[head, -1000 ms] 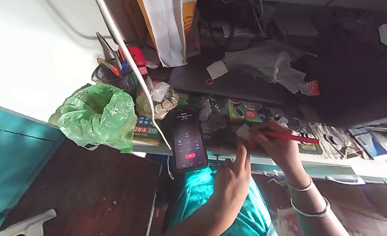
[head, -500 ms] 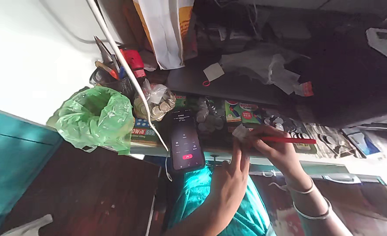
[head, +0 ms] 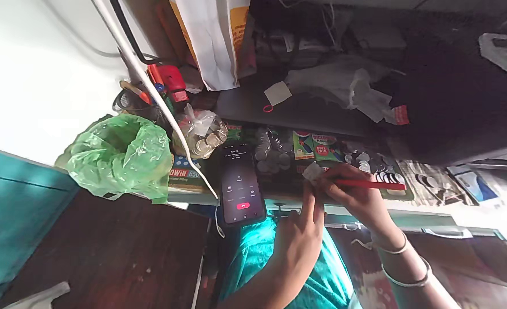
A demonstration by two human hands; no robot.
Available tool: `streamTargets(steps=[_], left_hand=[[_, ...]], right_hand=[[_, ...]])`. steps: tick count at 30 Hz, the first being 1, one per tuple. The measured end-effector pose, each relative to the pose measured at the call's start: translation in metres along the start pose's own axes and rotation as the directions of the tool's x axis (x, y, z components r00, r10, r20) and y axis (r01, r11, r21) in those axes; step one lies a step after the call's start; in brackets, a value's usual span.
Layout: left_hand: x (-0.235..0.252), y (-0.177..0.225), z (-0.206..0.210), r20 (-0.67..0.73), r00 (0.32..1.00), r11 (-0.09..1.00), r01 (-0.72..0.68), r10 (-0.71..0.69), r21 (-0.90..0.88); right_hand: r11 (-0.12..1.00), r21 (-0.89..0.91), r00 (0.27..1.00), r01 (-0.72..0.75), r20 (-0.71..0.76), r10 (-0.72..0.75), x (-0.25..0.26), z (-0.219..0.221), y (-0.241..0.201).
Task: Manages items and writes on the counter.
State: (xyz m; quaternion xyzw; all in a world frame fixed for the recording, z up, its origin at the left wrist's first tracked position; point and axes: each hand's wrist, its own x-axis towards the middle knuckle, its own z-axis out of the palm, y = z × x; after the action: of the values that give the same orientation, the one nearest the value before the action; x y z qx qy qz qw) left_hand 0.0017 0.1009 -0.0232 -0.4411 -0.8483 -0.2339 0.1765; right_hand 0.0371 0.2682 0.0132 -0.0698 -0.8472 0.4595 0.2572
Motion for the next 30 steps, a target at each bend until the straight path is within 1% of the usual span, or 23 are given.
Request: streamTargets(steps=[7, 11, 15, 18, 22, 24, 26, 27, 28, 29, 30], left_hand=[[0.0006, -0.0005, -0.0012, 0.001, 1.000, 1.000, 0.003, -0.003, -0.010], [0.0011, -0.0006, -0.0021, 0.010, 1.000, 1.000, -0.003, 0.003, -0.003], [0.0006, -0.0007, -0.0004, 0.008, 1.000, 1.000, -0.005, 0.005, -0.016], [0.0006, -0.0015, -0.0012, 0.019, 1.000, 1.000, -0.005, 0.005, -0.031], [0.0007, -0.0011, -0.0019, 0.026, 1.000, 1.000, -0.008, 0.009, -0.014], [0.0013, -0.0006, -0.0025, 0.028, 1.000, 1.000, -0.008, 0.008, -0.012], [-0.0001, -0.0009, -0.0019, 0.018, 1.000, 1.000, 0.003, -0.003, -0.008], [0.0000, -0.0013, -0.0008, 0.009, 1.000, 1.000, 0.005, -0.005, -0.004], [0.0001, -0.0011, 0.0003, 0.000, 1.000, 1.000, 0.001, -0.001, 0.000], [-0.0010, -0.0005, 0.0011, -0.005, 1.000, 1.000, 0.001, -0.001, 0.006], [-0.0019, -0.0007, 0.0020, -0.011, 1.000, 1.000, 0.003, -0.003, 0.020]], right_hand=[[0.996, -0.081, 1.000, 0.023, 0.003, -0.023, 0.0012, 0.0006, 0.0005], [0.998, -0.045, 0.999, 0.034, -0.016, -0.034, 0.0009, 0.0004, -0.0002], [0.994, -0.104, 0.999, 0.028, -0.040, -0.032, 0.0000, 0.0016, 0.0007], [0.994, -0.105, 0.997, 0.032, -0.063, -0.039, 0.0005, 0.0026, 0.0009], [0.991, -0.130, 0.998, 0.029, -0.052, -0.036, 0.0005, 0.0025, 0.0015], [0.997, -0.079, 0.998, 0.018, -0.051, -0.023, 0.0000, 0.0011, 0.0008], [0.999, 0.038, 0.995, 0.017, -0.097, -0.013, -0.0019, 0.0020, -0.0017], [0.997, 0.069, 0.991, 0.042, -0.127, -0.033, -0.0015, 0.0017, -0.0029], [0.995, 0.060, 0.986, 0.082, -0.150, -0.073, -0.0018, 0.0002, -0.0034], [0.993, 0.024, 0.982, 0.117, -0.153, -0.112, -0.0042, -0.0016, -0.0033], [0.989, -0.049, 0.977, 0.141, -0.152, -0.147, -0.0072, -0.0029, -0.0030]])
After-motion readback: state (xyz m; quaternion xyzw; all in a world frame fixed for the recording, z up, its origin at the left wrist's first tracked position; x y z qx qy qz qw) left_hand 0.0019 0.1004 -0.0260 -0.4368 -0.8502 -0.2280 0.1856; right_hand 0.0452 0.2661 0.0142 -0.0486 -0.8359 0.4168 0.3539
